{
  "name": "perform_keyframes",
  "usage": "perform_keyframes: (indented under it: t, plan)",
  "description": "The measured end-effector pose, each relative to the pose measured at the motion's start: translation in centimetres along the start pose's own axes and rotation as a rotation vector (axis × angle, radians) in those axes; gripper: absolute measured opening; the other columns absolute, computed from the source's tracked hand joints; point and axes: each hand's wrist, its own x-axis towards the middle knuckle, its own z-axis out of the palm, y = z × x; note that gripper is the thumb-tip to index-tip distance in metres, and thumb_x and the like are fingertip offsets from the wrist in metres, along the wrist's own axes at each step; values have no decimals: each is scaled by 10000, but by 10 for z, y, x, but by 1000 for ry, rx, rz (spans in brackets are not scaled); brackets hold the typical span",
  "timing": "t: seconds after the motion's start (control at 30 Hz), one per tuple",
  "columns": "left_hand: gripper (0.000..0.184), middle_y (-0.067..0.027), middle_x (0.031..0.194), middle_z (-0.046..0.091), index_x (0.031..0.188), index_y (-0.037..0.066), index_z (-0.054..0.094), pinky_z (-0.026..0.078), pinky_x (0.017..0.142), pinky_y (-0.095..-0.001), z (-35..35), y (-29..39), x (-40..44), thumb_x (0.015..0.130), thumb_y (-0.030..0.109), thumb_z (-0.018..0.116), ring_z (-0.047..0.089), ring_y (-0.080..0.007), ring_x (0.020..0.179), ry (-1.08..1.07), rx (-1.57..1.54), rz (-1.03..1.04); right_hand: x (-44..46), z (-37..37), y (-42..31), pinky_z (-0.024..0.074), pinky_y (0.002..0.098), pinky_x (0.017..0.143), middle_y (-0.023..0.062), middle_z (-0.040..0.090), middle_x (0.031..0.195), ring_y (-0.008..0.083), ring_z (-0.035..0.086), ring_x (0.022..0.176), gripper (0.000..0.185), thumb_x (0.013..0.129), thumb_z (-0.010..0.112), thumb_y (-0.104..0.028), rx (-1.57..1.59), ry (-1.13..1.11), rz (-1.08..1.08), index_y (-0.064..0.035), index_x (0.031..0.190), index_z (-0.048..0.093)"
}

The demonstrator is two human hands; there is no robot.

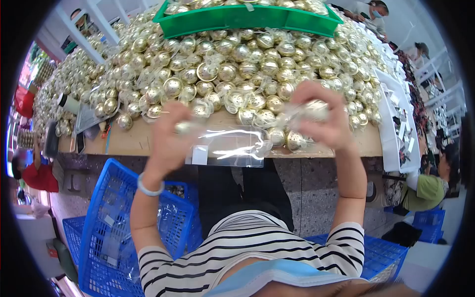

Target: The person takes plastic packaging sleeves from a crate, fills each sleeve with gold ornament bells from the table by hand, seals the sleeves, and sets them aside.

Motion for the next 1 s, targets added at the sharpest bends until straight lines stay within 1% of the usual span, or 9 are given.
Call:
perform_keyframes:
  t: [0.03,0.1,0.23,0.37,0.47,0.6,0.83,0.87,1.0]
  plan:
    - [279,-113,962,635,1006,22,637,500,802,-355,-12,-18,-2,847,187,796,639,-232,869,118,-19,-90,-12,-23,4,542,308,724,58,675,1044,141,658,869,283,753,799,-109,-38,122,-4,-34,997,677]
    - [301,-111,951,639,1014,8,632,490,828,-346,-30,-40,4,879,227,787,630,-230,885,200,-105,-293,-40,-38,-20,539,274,765,38,662,1043,129,654,903,310,836,787,-104,134,492,495,-34,1103,645]
    - [317,-151,1043,615,1088,-5,614,462,918,-388,-10,-65,48,917,229,742,591,-281,1019,201,315,-23,-137,-24,14,546,320,928,91,602,1285,192,665,1076,556,849,765,-43,34,746,626,-24,1343,512]
    - [331,-218,1214,538,1178,-19,568,436,977,-470,62,-89,117,935,180,674,521,-366,1159,68,361,207,-174,28,3,525,344,976,125,627,1246,223,651,1107,662,808,768,-4,651,755,824,-6,1384,441]
    - [344,-215,1281,528,1243,25,562,422,1021,-489,110,-79,141,951,183,651,493,-409,1201,-53,431,244,-200,58,15,524,364,969,146,631,1225,237,647,1116,659,820,764,-16,609,831,734,3,1381,419]
    - [393,-189,1370,504,1283,53,569,410,1062,-498,141,-73,142,921,160,676,469,-414,1267,-117,618,342,-218,85,7,514,423,962,204,595,1234,308,631,1126,665,834,814,-129,-353,637,519,2,1372,447]
    - [601,-103,1571,395,1517,308,478,261,1201,-538,125,-73,105,947,241,654,393,-399,1396,-225,739,535,-174,77,11,475,391,995,205,564,1244,378,574,1151,741,784,860,-159,-695,524,294,17,1391,474]
    - [614,-90,1595,374,1527,317,467,259,1205,-535,122,-74,100,948,229,650,384,-399,1407,-271,731,536,-167,76,8,452,387,1011,182,559,1232,344,564,1144,658,886,779,-146,-654,512,302,18,1427,442]
    - [597,-73,1622,373,1529,283,481,263,1214,-516,88,-64,81,955,212,629,351,-408,1443,-256,689,483,-162,100,9,436,394,1054,175,540,1316,314,555,1198,504,1042,565,-150,631,779,580,7,1483,378]
